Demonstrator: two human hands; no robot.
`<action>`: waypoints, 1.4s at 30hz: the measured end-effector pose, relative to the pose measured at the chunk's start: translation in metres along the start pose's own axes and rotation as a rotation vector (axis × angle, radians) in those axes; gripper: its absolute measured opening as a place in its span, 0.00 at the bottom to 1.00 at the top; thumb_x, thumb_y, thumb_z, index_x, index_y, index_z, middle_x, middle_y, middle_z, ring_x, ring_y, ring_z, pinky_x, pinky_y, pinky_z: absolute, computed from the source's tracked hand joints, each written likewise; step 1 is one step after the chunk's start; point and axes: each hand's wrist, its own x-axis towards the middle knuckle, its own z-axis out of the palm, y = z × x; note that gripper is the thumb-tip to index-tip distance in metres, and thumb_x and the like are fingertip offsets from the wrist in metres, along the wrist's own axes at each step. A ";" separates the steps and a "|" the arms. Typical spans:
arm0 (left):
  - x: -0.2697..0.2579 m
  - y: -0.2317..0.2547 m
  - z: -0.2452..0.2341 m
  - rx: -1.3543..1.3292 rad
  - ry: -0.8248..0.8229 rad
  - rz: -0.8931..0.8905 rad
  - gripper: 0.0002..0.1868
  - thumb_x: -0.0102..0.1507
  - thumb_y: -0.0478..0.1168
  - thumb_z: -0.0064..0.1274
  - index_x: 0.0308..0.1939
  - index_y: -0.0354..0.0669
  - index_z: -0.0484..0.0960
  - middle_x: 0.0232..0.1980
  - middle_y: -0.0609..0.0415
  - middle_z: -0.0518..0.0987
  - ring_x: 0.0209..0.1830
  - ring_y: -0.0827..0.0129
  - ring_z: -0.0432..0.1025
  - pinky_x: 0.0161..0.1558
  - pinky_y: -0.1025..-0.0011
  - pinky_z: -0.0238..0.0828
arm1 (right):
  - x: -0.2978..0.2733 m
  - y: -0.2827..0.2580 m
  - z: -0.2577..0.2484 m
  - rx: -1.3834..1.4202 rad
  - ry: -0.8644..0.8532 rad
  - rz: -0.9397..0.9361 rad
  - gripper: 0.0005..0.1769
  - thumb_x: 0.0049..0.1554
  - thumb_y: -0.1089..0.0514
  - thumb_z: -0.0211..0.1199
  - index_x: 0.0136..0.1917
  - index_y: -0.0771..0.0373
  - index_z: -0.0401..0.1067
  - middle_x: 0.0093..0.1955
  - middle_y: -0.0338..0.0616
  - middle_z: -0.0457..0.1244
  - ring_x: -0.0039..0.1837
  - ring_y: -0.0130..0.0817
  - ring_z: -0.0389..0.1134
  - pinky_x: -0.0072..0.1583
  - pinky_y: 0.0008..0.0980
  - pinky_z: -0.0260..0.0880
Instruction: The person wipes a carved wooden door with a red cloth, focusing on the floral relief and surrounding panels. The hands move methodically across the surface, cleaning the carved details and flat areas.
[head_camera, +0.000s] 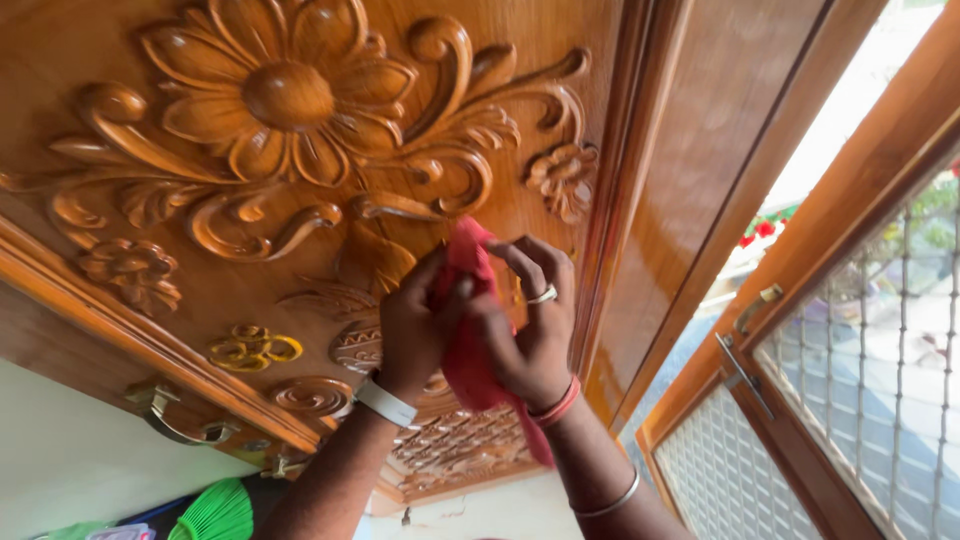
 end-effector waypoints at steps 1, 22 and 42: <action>0.003 -0.004 0.001 -0.130 -0.014 -0.038 0.19 0.66 0.37 0.54 0.62 0.40 0.79 0.49 0.54 0.86 0.47 0.75 0.78 0.50 0.72 0.77 | 0.005 -0.008 -0.006 -0.037 -0.061 -0.070 0.38 0.55 0.48 0.72 0.73 0.60 0.62 0.72 0.58 0.57 0.74 0.52 0.60 0.75 0.46 0.60; -0.001 0.015 0.004 -0.120 -0.158 0.090 0.15 0.66 0.47 0.58 0.47 0.40 0.78 0.30 0.49 0.84 0.29 0.69 0.79 0.32 0.70 0.74 | -0.026 -0.014 -0.033 -0.030 -0.096 0.376 0.28 0.50 0.68 0.67 0.65 0.62 0.71 0.58 0.43 0.68 0.60 0.35 0.71 0.64 0.32 0.73; 0.067 0.063 0.005 0.650 0.233 0.994 0.09 0.69 0.42 0.56 0.51 0.46 0.78 0.61 0.52 0.80 0.66 0.58 0.73 0.63 0.54 0.66 | 0.077 0.024 -0.056 -0.485 0.217 -0.267 0.26 0.48 0.71 0.71 0.59 0.57 0.76 0.63 0.47 0.65 0.62 0.45 0.71 0.63 0.37 0.74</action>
